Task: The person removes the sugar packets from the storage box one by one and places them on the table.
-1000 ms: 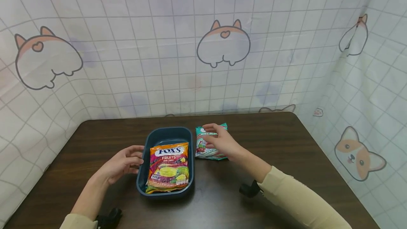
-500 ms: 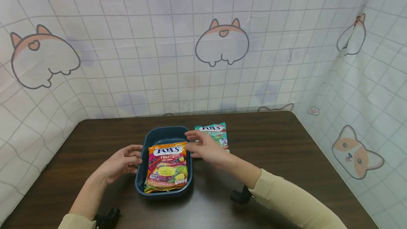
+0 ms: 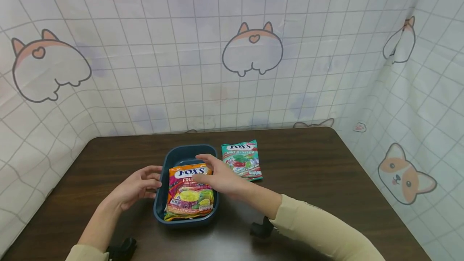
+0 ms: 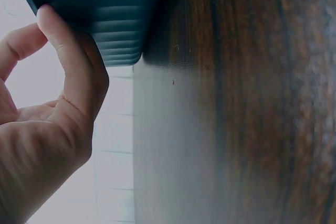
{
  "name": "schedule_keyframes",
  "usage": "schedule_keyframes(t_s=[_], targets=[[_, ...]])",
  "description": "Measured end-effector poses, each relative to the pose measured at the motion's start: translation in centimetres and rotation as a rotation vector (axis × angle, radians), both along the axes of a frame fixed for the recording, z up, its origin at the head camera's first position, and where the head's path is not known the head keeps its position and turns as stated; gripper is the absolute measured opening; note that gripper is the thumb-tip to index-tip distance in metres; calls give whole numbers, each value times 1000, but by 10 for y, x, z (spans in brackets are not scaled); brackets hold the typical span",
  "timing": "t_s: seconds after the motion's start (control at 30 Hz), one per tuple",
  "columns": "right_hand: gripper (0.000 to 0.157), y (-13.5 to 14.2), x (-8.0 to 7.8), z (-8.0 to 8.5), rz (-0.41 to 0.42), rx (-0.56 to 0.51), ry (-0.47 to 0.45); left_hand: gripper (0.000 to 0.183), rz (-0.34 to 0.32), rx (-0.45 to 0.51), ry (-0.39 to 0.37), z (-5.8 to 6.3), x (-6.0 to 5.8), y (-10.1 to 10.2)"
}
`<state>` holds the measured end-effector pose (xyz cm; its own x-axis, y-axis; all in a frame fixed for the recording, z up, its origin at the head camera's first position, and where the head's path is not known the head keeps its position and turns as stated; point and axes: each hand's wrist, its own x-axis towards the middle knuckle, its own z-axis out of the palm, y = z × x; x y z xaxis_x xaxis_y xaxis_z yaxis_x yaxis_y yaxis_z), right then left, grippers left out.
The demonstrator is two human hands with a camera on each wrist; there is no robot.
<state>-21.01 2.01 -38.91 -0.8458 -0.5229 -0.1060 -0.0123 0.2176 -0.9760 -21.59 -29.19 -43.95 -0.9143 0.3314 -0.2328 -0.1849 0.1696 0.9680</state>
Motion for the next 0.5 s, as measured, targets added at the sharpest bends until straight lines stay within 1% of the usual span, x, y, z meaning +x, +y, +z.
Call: schedule_keyframes(t_s=[0.13,0.23,0.4,0.5], targets=[[63,-9,2,1,-12,-25,-33,62,13,-7,-7,3,-1,1],[63,-17,5,1,-39,-29,-47,61,17,-13,-11,4,-1,1],[64,-27,10,-4,-68,22,-49,62,9,-21,-8,3,-1,-1],[65,-30,11,-9,-79,35,-53,61,9,-23,-7,2,0,0]])
